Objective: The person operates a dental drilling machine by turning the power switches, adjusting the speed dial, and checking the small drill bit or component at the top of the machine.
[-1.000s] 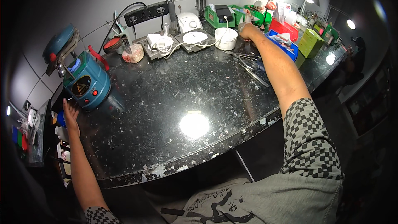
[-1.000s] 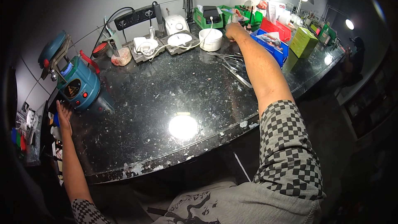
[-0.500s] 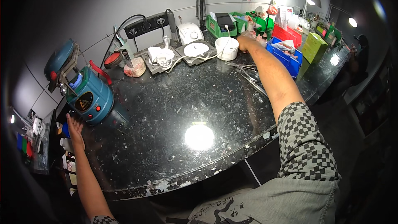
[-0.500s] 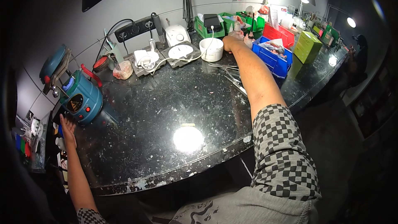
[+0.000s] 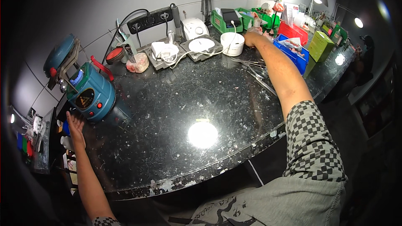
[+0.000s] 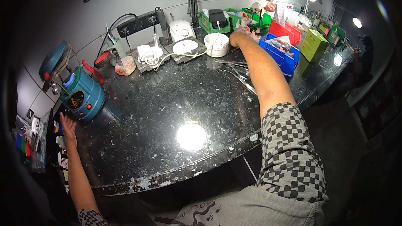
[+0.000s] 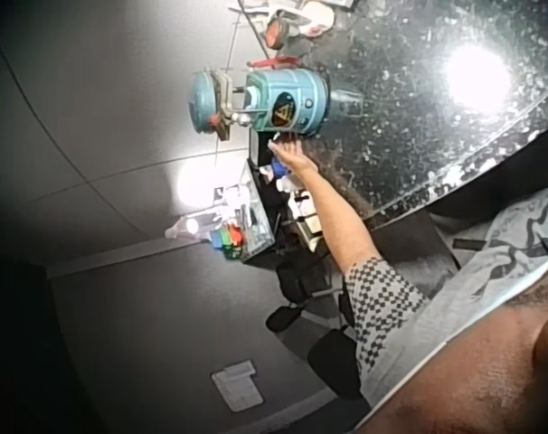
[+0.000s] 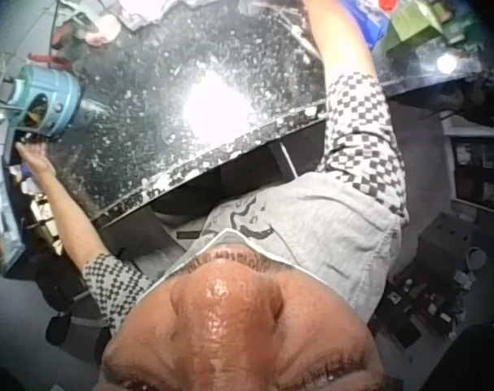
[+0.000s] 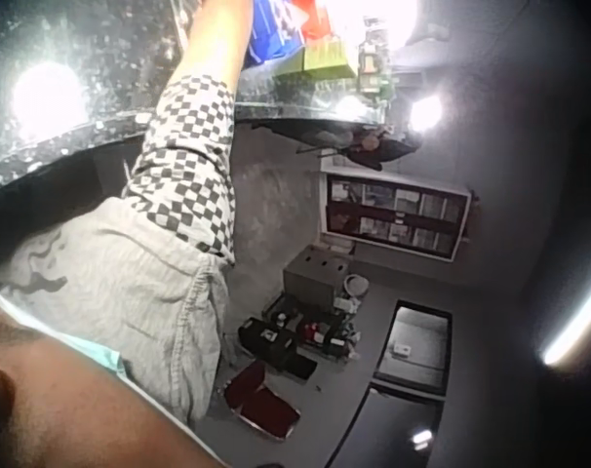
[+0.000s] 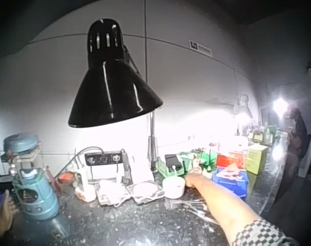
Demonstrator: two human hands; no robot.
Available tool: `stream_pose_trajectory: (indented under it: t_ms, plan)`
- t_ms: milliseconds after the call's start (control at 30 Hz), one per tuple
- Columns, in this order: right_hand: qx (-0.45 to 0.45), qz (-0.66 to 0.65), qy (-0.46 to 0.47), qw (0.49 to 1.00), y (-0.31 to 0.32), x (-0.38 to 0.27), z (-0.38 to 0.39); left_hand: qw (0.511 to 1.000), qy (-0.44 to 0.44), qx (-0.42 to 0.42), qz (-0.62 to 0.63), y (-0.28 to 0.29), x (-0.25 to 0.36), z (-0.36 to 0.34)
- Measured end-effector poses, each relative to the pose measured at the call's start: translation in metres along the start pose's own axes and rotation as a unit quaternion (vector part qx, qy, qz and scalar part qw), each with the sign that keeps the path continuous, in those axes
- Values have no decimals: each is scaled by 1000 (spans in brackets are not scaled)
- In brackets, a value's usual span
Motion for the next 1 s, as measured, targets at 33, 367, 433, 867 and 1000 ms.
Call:
stream_pose_trajectory:
  t_ms: [33, 367, 433, 867, 1000]
  plan:
    - [-13, 19, 12, 1000, -4, 8, 5, 1000, 5, -8, 5, -6, -6, -4]
    - [-96, -144, -7, 985, 45, -34, 110, 1000, -17, 5, -4, 3, 5, 3]
    - [-54, -169, 31, 984, 52, -33, 112, 1000, -19, 2, -3, 1, 3, 0]
    - [188, -131, 75, 971, 28, -33, 95, 1000, 13, -1, -5, 2, 10, 8]
    - [172, -179, 67, 966, 19, -8, 101, 1000, 1, 11, -11, -29, 13, 9]
Point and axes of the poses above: each hand's wrist, its own z-axis away from the middle knuckle, its own y-axis out of the back of the hand, x = y × z, the point moved 6 cm from there along -z, towards the middle knuckle, and after that the axes turned 4 degrees about -x, right-handed, at the moved point
